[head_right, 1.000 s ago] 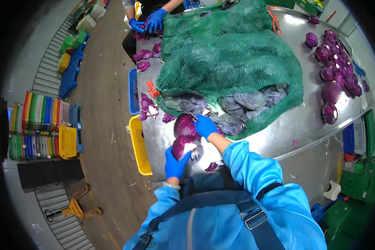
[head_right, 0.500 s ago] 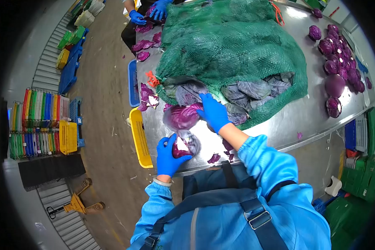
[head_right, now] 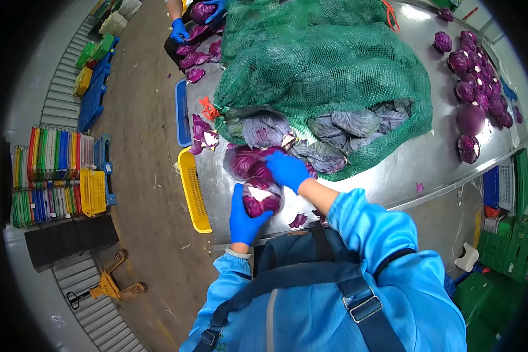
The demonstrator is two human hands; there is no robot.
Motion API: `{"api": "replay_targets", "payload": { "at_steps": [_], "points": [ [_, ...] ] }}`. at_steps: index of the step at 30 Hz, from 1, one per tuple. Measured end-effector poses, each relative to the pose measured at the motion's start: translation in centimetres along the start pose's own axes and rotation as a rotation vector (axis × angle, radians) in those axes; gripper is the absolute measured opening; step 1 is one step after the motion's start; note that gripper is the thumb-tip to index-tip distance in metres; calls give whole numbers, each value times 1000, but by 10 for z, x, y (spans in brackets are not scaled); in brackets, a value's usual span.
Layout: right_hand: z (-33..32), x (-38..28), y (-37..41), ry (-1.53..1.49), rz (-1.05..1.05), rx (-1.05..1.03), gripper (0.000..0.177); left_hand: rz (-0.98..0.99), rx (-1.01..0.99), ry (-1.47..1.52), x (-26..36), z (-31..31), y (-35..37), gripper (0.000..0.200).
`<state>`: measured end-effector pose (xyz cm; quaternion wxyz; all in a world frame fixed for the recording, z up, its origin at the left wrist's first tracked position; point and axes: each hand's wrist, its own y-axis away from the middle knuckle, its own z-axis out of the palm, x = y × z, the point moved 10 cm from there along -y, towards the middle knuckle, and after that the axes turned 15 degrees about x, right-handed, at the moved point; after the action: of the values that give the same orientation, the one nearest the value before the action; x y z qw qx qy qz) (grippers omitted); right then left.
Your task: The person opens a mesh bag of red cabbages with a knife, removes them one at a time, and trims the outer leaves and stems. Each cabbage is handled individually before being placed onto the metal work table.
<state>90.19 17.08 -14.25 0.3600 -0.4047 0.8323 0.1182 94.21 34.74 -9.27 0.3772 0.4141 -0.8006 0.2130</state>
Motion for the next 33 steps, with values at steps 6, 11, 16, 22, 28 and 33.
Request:
{"api": "replay_targets", "payload": {
  "at_steps": [6,11,16,22,28,33],
  "points": [
    [-6,-12,12,-95,-111,-59,35,54,-56,273,-29,-7,24,113],
    [-42,-7,-21,65,-9,150,44,-238,-130,266,-66,-10,26,105],
    [-60,-48,31,-103,-49,19,61,-222,-106,-39,-23,-12,25,90],
    [-45,-11,50,-339,116,-166,52,392,-83,-204,58,-2,-1,94],
    [-90,-21,65,-222,-46,165,27,-42,-156,63,29,37,-13,97],
    [-69,-15,77,-115,3,75,33,-47,-77,-119,31,42,-14,97]
  ]
}}
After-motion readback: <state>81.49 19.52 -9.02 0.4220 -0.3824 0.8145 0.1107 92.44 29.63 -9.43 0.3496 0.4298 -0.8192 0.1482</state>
